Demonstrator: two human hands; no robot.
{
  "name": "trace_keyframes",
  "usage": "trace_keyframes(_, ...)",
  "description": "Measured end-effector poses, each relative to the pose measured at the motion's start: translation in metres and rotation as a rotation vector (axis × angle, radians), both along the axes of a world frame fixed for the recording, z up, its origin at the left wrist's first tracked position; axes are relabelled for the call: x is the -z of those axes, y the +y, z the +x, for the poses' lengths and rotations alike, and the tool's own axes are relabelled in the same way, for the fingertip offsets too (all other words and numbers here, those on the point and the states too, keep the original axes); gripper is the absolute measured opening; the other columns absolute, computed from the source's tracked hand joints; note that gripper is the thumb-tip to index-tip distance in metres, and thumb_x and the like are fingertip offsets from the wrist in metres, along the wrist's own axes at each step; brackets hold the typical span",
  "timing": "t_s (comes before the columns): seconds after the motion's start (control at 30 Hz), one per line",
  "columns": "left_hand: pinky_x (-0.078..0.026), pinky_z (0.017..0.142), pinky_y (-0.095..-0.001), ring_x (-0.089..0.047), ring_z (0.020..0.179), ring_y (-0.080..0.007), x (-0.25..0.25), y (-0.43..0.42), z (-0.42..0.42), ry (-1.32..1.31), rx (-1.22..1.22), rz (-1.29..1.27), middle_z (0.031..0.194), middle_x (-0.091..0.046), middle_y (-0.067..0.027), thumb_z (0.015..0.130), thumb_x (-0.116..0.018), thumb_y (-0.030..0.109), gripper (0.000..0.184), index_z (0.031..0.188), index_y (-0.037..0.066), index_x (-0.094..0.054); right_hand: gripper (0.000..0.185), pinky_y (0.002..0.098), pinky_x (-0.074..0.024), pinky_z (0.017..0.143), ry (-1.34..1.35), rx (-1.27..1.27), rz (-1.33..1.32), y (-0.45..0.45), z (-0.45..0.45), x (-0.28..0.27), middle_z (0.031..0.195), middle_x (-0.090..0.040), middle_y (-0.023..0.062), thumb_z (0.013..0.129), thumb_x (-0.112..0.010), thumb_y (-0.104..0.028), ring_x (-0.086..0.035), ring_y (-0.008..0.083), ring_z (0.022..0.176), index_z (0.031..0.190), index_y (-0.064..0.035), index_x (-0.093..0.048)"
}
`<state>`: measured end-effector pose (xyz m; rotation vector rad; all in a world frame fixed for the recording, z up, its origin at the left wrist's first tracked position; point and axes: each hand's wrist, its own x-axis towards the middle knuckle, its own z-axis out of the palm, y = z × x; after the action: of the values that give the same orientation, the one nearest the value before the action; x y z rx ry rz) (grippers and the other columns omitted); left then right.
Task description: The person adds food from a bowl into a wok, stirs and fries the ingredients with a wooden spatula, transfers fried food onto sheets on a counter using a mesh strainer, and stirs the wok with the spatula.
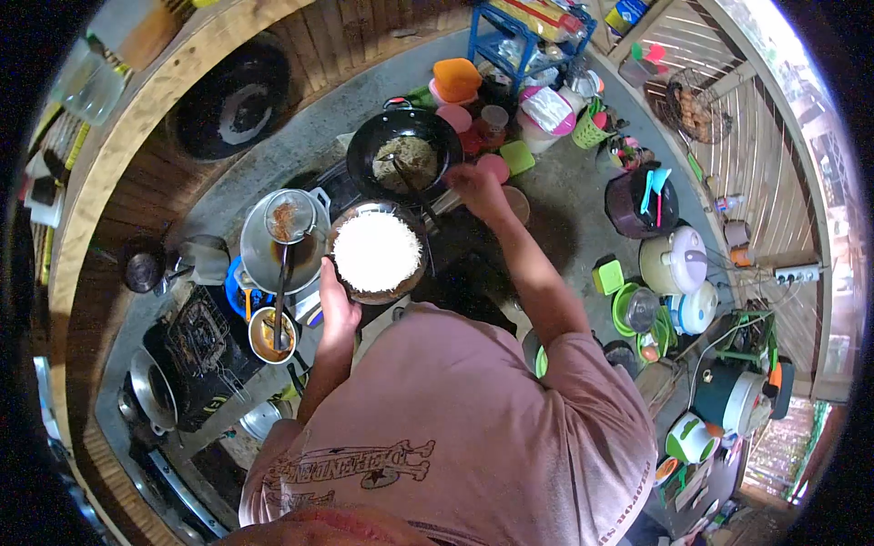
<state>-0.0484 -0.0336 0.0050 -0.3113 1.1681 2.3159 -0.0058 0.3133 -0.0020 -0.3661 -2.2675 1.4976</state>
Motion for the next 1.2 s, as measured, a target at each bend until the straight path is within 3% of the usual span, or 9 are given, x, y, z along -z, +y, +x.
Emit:
trace_keyframes(0.2, -0.042, 0.111, -0.0443, -0.054, 0.129, -0.0278, 0.009, 0.059, 0.021, 0.069, 0.262, 0.053, 0.143, -0.053, -0.0147, 0.110, -0.031, 0.040, 0.053, 0.145, 0.001, -0.042, 0.031, 0.0303, -0.0517, 0.079, -0.253, 0.000, -0.359, -0.045, 0.119, -0.030, 0.095, -0.070, 0.0025, 0.102, -0.061, -0.026, -0.064, 0.0146, 0.089, 0.115, 0.0008, -0.069)
trace_keyframes(0.3, -0.042, 0.110, -0.0425, -0.054, 0.128, -0.0267, 0.009, 0.094, 0.039, 0.096, 0.368, 0.041, 0.141, -0.054, -0.0151, 0.111, -0.031, 0.039, 0.053, 0.144, -0.001, -0.042, 0.032, 0.0270, -0.0488, 0.069, -0.204, 0.246, -0.680, -0.039, 0.159, -0.037, 0.093, -0.068, 0.0005, 0.103, -0.059, -0.026, -0.059, 0.0098, 0.077, 0.119, 0.0009, -0.068)
trace_keyframes(0.5, -0.036, 0.114, -0.0386, -0.049, 0.133, -0.0205, -0.024, 0.173, 0.093, 0.065, 0.522, -0.005, 0.146, -0.050, -0.0104, 0.110, -0.036, 0.039, 0.054, 0.148, -0.001, -0.040, 0.030, 0.0272, -0.0498, 0.070, -0.247, 0.390, -0.609, 0.018, 0.235, -0.025, 0.094, -0.069, 0.0013, 0.102, -0.061, -0.023, -0.061, 0.0117, 0.078, 0.120, 0.0011, -0.068)
trace_keyframes(0.7, -0.038, 0.113, -0.0403, -0.050, 0.133, -0.0214, 0.019, 0.244, 0.141, 0.007, 0.713, -0.072, 0.146, -0.051, -0.0078, 0.109, -0.032, 0.050, 0.059, 0.148, 0.007, -0.042, 0.029, 0.0309, -0.0527, 0.070, -0.360, 0.546, -0.522, 0.067, 0.307, 0.002, 0.097, -0.070, 0.0069, 0.101, -0.060, -0.020, -0.063, 0.0152, 0.082, 0.118, 0.0020, -0.067)
trace_keyframes(0.8, -0.038, 0.114, -0.0434, -0.049, 0.135, -0.0247, 0.054, 0.274, 0.165, -0.070, 0.816, -0.162, 0.146, -0.051, -0.0096, 0.106, -0.033, 0.056, 0.064, 0.147, 0.007, -0.042, 0.029, 0.0294, -0.0516, 0.061, -0.325, 0.533, -0.468, 0.092, 0.344, 0.051, 0.087, -0.066, 0.0034, 0.101, -0.060, -0.017, -0.061, 0.0111, 0.071, 0.121, 0.0034, -0.065)
trace_keyframes(0.93, -0.044, 0.108, -0.0463, -0.054, 0.128, -0.0253, 0.118, 0.307, 0.197, -0.226, 0.861, -0.107, 0.140, -0.052, -0.0105, 0.104, -0.039, 0.058, 0.063, 0.143, 0.009, -0.042, 0.033, 0.0317, -0.0530, 0.061, -0.487, 0.514, -0.468, 0.123, 0.381, 0.105, 0.085, -0.066, 0.0074, 0.100, -0.060, -0.022, -0.064, 0.0159, 0.070, 0.120, 0.0037, -0.064)
trace_keyframes(1.03, -0.038, 0.111, -0.0533, -0.042, 0.141, -0.0291, 0.202, 0.320, 0.212, -0.232, 0.976, -0.214, 0.151, -0.043, -0.0106, 0.102, -0.041, 0.062, 0.071, 0.149, 0.010, -0.038, 0.036, 0.0341, -0.0552, 0.062, -0.580, 0.498, -0.438, 0.141, 0.401, 0.134, 0.086, -0.066, 0.0111, 0.099, -0.061, -0.026, -0.065, 0.0196, 0.070, 0.118, 0.0047, -0.064)
trace_keyframes(1.13, -0.033, 0.111, -0.0590, -0.040, 0.141, -0.0310, 0.198, 0.344, 0.231, -0.064, 1.023, -0.582, 0.152, -0.044, -0.0097, 0.100, -0.041, 0.065, 0.074, 0.151, 0.011, -0.037, 0.040, 0.0360, -0.0571, 0.064, -0.670, 0.445, -0.373, 0.159, 0.425, 0.234, 0.089, -0.068, 0.0141, 0.097, -0.061, -0.029, -0.067, 0.0227, 0.073, 0.118, 0.0058, -0.063)
trace_keyframes(1.2, -0.031, 0.111, -0.0609, -0.041, 0.141, -0.0313, 0.200, 0.362, 0.234, -0.140, 1.014, -0.561, 0.153, -0.043, -0.0094, 0.099, -0.042, 0.066, 0.075, 0.151, 0.012, -0.037, 0.044, 0.0370, -0.0577, 0.065, -0.748, 0.462, -0.434, 0.171, 0.421, 0.257, 0.095, -0.069, 0.0162, 0.096, -0.062, -0.030, -0.069, 0.0246, 0.076, 0.121, 0.0058, -0.063)
